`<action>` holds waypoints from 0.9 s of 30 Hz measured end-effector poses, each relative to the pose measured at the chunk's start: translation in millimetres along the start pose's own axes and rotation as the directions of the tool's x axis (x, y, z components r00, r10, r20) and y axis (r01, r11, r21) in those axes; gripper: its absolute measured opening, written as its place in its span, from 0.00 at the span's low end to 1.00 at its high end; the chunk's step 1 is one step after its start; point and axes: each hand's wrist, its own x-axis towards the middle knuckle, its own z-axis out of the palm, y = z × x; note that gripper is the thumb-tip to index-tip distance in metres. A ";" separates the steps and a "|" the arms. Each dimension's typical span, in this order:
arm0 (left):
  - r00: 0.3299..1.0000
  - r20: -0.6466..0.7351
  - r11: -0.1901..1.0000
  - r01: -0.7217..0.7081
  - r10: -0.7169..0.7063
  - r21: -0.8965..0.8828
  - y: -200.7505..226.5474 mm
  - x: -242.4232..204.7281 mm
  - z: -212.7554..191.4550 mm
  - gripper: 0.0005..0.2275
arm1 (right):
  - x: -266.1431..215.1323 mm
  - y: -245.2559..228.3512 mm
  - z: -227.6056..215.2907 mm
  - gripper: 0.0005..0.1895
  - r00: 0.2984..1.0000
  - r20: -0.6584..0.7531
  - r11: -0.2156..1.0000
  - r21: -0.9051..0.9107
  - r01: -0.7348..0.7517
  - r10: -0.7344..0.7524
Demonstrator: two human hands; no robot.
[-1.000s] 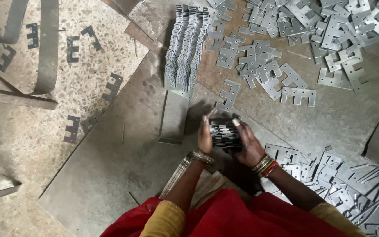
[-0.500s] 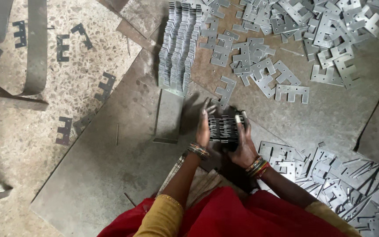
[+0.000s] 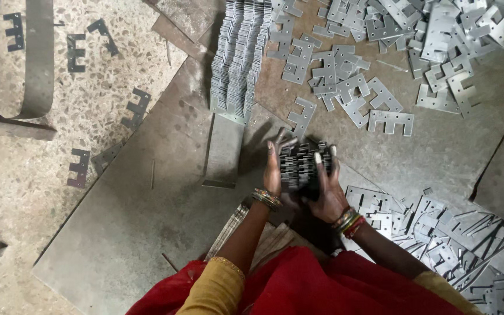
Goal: The person sits on the floor and repeatedly picks up small metal brackets from a scattered pile, aligns them, and places them into a neat stack. The hands move continuously between the loose pile and the growing stack, handling the brackets one by one or in small groups.
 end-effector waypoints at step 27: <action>0.992 0.103 0.972 0.041 -0.067 0.231 -43.2 0.8 -17.9 0.34 | -24.1 40.7 28.8 0.76 0.908 -0.168 0.918 0.036 0.395 -0.384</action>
